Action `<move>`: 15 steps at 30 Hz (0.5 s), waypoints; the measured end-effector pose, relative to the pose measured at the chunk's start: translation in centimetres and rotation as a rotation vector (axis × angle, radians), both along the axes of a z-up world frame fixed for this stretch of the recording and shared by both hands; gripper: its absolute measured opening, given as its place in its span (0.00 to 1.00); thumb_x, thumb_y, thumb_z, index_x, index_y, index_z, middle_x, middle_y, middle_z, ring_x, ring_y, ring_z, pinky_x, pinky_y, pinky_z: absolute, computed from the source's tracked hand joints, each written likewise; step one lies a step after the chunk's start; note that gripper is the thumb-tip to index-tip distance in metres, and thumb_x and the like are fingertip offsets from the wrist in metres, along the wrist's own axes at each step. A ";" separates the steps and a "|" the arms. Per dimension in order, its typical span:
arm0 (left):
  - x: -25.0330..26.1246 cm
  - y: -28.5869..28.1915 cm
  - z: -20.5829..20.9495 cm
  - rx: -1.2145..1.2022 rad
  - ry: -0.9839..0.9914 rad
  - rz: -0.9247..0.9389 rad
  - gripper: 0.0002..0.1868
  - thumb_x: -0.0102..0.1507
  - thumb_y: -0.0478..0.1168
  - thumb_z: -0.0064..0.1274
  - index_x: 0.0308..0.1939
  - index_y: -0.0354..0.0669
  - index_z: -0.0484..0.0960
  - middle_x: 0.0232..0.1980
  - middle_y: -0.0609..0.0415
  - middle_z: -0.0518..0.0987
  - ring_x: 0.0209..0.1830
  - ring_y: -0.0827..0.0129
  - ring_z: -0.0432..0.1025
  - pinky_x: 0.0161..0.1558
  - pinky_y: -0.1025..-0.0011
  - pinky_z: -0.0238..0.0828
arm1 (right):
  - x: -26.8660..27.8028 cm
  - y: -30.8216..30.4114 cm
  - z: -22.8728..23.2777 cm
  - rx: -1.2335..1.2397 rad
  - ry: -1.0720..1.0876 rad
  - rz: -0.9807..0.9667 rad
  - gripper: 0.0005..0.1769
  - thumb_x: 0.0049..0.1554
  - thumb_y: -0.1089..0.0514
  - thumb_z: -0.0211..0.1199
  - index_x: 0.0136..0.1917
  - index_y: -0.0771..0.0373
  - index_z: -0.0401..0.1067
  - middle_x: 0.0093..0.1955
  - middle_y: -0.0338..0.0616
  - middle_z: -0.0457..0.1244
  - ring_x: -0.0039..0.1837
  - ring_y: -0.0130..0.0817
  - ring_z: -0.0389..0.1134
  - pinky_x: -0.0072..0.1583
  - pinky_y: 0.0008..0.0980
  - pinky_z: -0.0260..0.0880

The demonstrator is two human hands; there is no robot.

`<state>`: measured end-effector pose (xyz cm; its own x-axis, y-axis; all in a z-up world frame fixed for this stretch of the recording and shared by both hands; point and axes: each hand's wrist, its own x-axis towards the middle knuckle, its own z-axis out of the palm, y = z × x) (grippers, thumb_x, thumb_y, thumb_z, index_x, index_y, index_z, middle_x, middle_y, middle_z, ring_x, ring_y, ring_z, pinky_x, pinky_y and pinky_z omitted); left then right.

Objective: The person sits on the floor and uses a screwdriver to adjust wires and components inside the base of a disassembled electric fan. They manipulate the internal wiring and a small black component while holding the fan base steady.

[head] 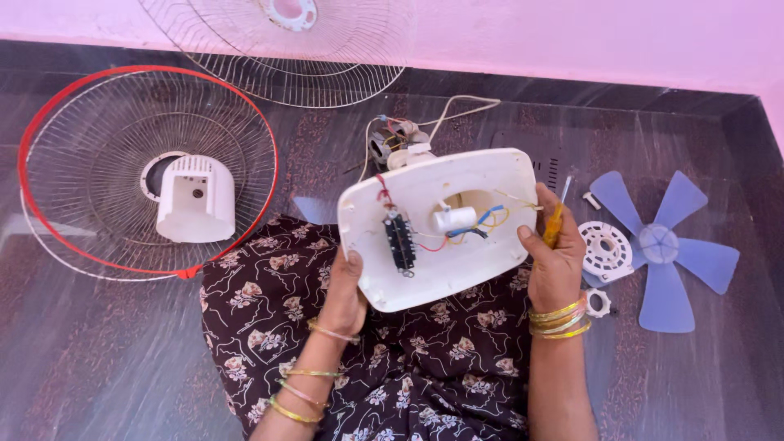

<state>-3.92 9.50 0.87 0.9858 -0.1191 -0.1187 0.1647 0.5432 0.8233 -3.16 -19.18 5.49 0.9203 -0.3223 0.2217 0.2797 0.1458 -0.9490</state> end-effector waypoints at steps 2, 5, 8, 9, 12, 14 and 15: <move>-0.5 -0.5 0.0 -0.008 -0.020 0.003 0.48 0.61 0.65 0.55 0.74 0.37 0.61 0.71 0.48 0.71 0.70 0.63 0.66 0.69 0.63 0.62 | -0.4 -0.1 -0.1 0.005 0.014 -0.002 0.34 0.55 0.76 0.57 0.75 0.68 0.64 0.71 0.45 0.63 0.73 0.34 0.63 0.74 0.34 0.60; -0.9 -0.7 0.1 -0.010 -0.045 0.005 0.46 0.62 0.64 0.54 0.74 0.36 0.62 0.71 0.49 0.71 0.69 0.64 0.66 0.69 0.64 0.62 | -0.8 -0.2 -0.7 0.036 0.022 -0.006 0.34 0.55 0.76 0.58 0.75 0.67 0.64 0.69 0.43 0.64 0.70 0.33 0.63 0.73 0.33 0.61; -1.2 -0.6 0.3 -0.022 -0.041 0.013 0.44 0.64 0.63 0.53 0.73 0.37 0.63 0.70 0.50 0.71 0.68 0.65 0.66 0.68 0.65 0.62 | -1.2 0.1 -1.1 0.076 0.001 0.003 0.34 0.55 0.76 0.58 0.74 0.66 0.64 0.69 0.43 0.63 0.71 0.32 0.63 0.73 0.33 0.61; -1.2 -0.5 0.4 -0.027 -0.038 0.019 0.43 0.64 0.62 0.53 0.73 0.37 0.63 0.70 0.50 0.71 0.68 0.65 0.66 0.68 0.66 0.62 | -1.1 0.4 -1.1 0.089 -0.012 0.011 0.34 0.55 0.76 0.58 0.74 0.66 0.63 0.69 0.42 0.63 0.71 0.32 0.63 0.73 0.33 0.61; -1.0 -0.6 0.3 -0.055 -0.013 0.043 0.40 0.66 0.60 0.51 0.72 0.36 0.65 0.68 0.50 0.73 0.67 0.67 0.68 0.67 0.67 0.62 | -1.3 0.9 -1.0 0.057 -0.034 -0.005 0.34 0.56 0.76 0.57 0.75 0.66 0.63 0.70 0.43 0.63 0.72 0.32 0.63 0.74 0.33 0.61; -1.0 -0.7 0.0 -0.058 -0.009 0.041 0.40 0.66 0.60 0.53 0.70 0.34 0.67 0.66 0.50 0.75 0.65 0.66 0.69 0.66 0.67 0.64 | -1.3 1.2 -1.2 -0.003 -0.036 -0.044 0.34 0.56 0.76 0.57 0.75 0.66 0.63 0.70 0.42 0.63 0.73 0.32 0.63 0.74 0.33 0.60; -1.0 -0.7 -0.3 -0.059 -0.008 0.039 0.40 0.65 0.61 0.53 0.70 0.33 0.68 0.65 0.50 0.76 0.63 0.66 0.70 0.65 0.67 0.65 | -1.2 1.4 -1.3 -0.033 -0.037 -0.065 0.34 0.55 0.76 0.57 0.75 0.66 0.62 0.70 0.41 0.62 0.73 0.32 0.62 0.75 0.33 0.60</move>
